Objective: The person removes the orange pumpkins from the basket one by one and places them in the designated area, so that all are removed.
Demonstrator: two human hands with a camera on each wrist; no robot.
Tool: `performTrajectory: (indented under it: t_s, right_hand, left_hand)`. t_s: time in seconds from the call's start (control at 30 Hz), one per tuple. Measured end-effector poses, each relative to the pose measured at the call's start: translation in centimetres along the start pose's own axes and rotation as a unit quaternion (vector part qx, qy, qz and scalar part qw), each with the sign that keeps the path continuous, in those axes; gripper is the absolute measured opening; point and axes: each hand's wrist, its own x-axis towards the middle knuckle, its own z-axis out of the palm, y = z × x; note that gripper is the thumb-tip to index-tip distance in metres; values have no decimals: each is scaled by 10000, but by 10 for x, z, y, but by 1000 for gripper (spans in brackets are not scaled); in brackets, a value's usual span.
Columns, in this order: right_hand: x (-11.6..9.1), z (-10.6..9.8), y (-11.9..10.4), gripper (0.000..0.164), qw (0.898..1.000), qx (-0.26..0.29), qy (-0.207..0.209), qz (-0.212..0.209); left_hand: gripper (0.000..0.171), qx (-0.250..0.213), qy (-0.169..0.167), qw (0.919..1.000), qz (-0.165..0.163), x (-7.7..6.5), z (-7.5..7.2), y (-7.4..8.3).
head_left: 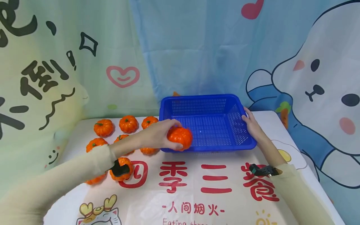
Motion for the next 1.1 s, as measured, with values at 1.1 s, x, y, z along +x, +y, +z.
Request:
performTrajectory:
  t_s: [1.1]
  right_hand:
    - [-4,1,0,62,9999,21,-51,-99]
  left_hand:
    - [70,-455,508,9903,-1208,-138,53,-29]
